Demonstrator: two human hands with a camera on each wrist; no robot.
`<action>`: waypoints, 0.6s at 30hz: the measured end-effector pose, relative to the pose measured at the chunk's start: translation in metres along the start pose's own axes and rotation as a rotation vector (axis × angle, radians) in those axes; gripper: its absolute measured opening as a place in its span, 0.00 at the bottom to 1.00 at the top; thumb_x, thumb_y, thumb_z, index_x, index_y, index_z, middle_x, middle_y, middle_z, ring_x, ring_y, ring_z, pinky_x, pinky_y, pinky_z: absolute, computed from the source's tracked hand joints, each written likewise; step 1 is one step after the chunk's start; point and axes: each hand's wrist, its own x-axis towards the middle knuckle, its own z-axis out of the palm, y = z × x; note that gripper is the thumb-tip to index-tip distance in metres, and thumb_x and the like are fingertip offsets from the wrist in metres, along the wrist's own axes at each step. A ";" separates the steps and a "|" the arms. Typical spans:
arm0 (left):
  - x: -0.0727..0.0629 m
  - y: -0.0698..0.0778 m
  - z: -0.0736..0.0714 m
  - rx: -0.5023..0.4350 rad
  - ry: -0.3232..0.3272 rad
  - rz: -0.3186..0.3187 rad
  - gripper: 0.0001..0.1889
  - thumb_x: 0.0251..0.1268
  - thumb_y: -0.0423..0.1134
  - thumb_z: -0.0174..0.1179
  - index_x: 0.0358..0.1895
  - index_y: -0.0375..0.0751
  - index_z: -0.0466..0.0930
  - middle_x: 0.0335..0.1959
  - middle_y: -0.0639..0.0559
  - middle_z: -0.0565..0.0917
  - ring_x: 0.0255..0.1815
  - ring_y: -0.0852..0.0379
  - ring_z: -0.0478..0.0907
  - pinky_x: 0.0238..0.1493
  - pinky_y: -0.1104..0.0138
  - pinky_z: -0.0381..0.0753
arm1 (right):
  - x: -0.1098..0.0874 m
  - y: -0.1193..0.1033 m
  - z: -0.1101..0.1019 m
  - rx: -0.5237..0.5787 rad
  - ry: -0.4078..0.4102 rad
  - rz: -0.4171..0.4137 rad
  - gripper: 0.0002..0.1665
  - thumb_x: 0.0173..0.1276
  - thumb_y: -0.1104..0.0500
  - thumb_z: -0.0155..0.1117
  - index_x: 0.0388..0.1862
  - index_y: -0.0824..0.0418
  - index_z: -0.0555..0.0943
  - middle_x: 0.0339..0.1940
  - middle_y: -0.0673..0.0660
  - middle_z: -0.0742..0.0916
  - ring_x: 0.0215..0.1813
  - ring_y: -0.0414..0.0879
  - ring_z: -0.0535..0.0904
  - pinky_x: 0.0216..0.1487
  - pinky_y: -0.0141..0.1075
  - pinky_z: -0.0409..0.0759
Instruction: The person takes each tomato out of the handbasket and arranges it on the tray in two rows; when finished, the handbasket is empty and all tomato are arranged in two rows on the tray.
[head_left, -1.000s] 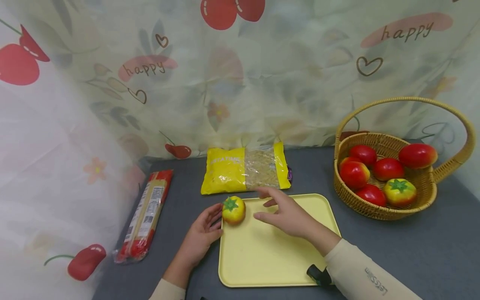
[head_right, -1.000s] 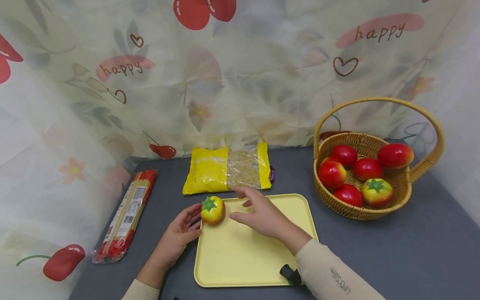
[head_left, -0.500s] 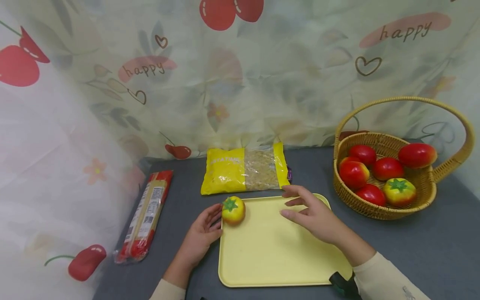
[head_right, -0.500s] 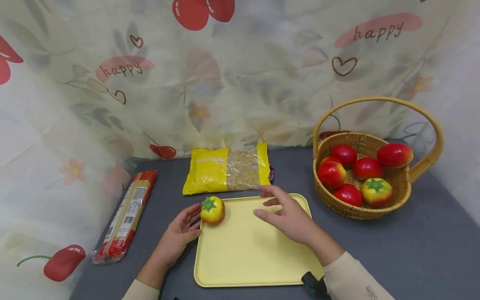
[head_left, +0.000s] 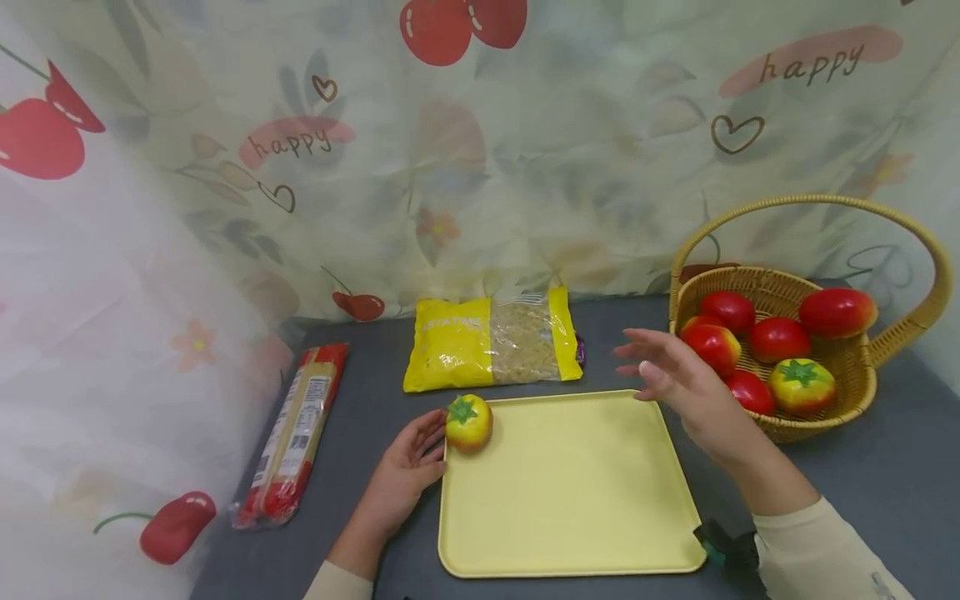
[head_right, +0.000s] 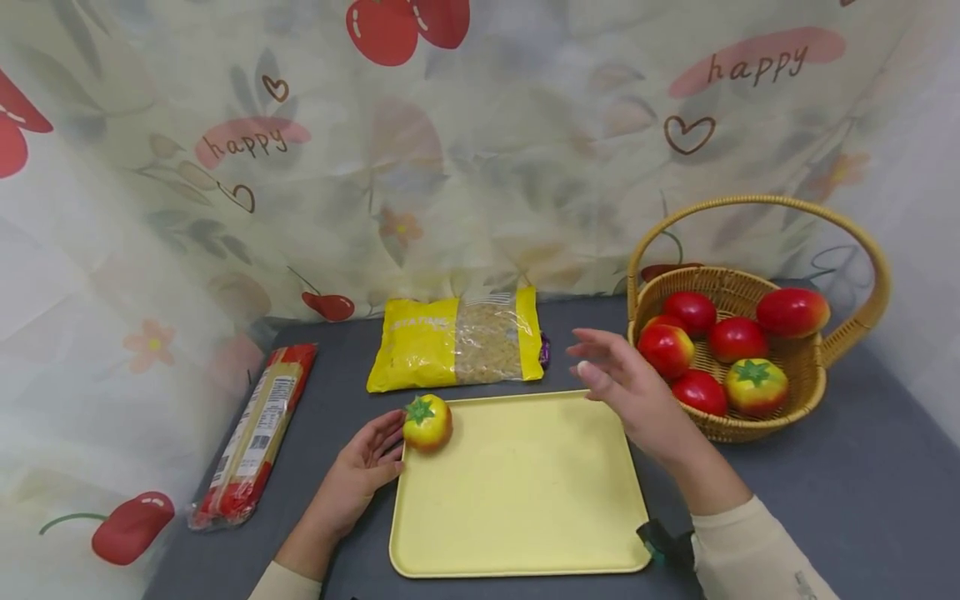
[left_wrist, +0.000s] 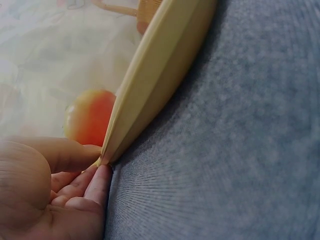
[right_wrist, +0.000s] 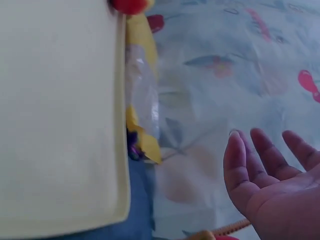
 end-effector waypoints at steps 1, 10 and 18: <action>0.000 0.000 0.000 -0.003 0.002 -0.002 0.39 0.70 0.14 0.59 0.84 0.32 0.61 0.83 0.37 0.65 0.83 0.39 0.61 0.78 0.52 0.68 | 0.000 -0.001 -0.004 0.012 0.009 -0.017 0.28 0.88 0.64 0.50 0.83 0.59 0.67 0.71 0.61 0.80 0.67 0.55 0.80 0.58 0.38 0.85; 0.001 -0.001 0.000 -0.012 0.007 -0.014 0.40 0.69 0.13 0.59 0.83 0.32 0.62 0.83 0.37 0.66 0.83 0.40 0.61 0.77 0.53 0.69 | -0.005 -0.007 -0.036 0.219 0.153 -0.073 0.28 0.89 0.61 0.48 0.83 0.61 0.68 0.70 0.65 0.79 0.67 0.55 0.79 0.59 0.35 0.84; 0.002 -0.003 -0.001 -0.039 -0.002 -0.008 0.40 0.68 0.13 0.59 0.83 0.32 0.62 0.83 0.39 0.66 0.83 0.41 0.62 0.77 0.55 0.69 | -0.008 -0.005 -0.063 0.336 0.271 -0.124 0.27 0.88 0.60 0.49 0.81 0.66 0.68 0.69 0.66 0.80 0.65 0.57 0.78 0.58 0.37 0.83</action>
